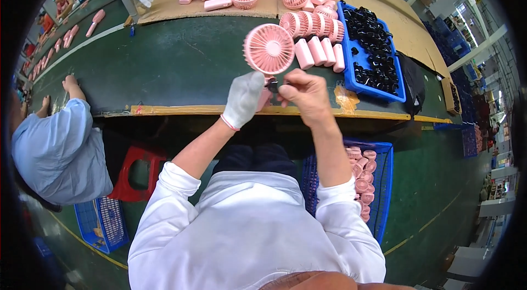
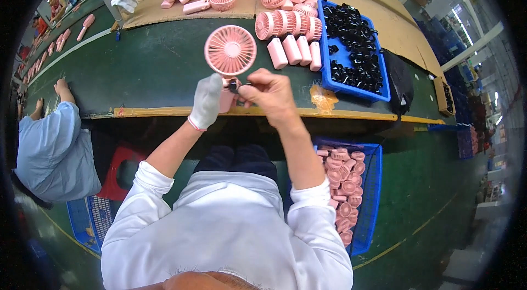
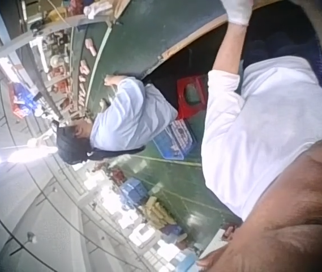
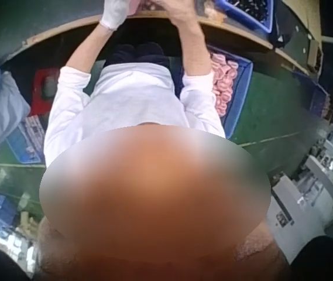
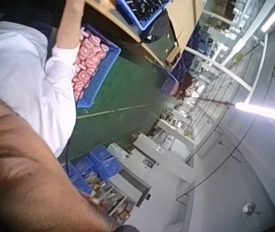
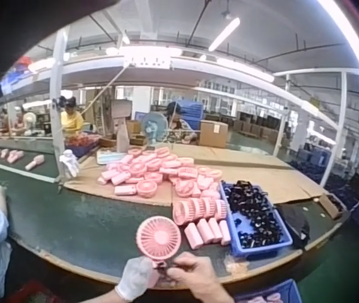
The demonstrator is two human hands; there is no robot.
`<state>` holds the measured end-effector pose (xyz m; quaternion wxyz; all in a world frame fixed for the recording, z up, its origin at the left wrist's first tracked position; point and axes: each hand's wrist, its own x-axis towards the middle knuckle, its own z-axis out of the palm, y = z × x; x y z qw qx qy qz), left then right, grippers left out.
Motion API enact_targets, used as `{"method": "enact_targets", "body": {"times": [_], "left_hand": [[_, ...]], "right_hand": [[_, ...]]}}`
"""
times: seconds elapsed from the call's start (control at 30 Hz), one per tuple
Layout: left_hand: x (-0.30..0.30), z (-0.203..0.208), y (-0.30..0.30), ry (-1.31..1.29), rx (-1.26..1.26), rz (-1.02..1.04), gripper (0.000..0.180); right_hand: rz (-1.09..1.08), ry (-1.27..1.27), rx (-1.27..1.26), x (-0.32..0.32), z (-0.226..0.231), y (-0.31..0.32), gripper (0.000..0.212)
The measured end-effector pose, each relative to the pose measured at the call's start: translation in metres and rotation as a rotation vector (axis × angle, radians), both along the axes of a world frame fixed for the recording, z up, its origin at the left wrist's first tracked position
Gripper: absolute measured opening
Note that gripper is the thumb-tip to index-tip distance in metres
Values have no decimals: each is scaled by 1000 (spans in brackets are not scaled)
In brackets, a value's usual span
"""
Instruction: The person assembles handheld fans by hand, taking fan parts and black components from blue bins and fitting them together.
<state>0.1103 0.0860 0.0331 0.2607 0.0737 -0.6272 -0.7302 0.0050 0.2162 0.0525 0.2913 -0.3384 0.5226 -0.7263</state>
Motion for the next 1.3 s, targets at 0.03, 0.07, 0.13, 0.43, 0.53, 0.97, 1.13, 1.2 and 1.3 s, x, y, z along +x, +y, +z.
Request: {"method": "enact_targets", "body": {"times": [0.03,0.07,0.13,0.43,0.53,0.97,1.13,1.2,1.3], "left_hand": [[0,-1,4,58,-13,-24,45],[4,0,0,-47,-236,-11,42],[7,12,0,-113,-329,16,40],[4,-2,1,-204,-395,87,32],[0,-8,-2,-226,-491,137,32],[-13,-10,-7,-301,-121,22,41],[-15,-8,-12,-306,320,-114,53],[-16,-12,-17,-310,334,-153,55],[-15,-7,-14,-334,250,-43,63]], "right_hand": [[-11,-31,0,6,-1,-3,12],[-20,-62,0,11,-2,-6,12],[-48,-83,-24,17,-9,-8,14],[-169,-50,-79,21,-41,-18,41],[-107,-96,-53,23,-40,-21,51],[-20,-351,75,15,-47,-45,60],[3,-368,133,13,-33,-49,54],[-25,-376,137,15,-31,-49,47],[-203,-215,128,20,-28,-58,30]]}}
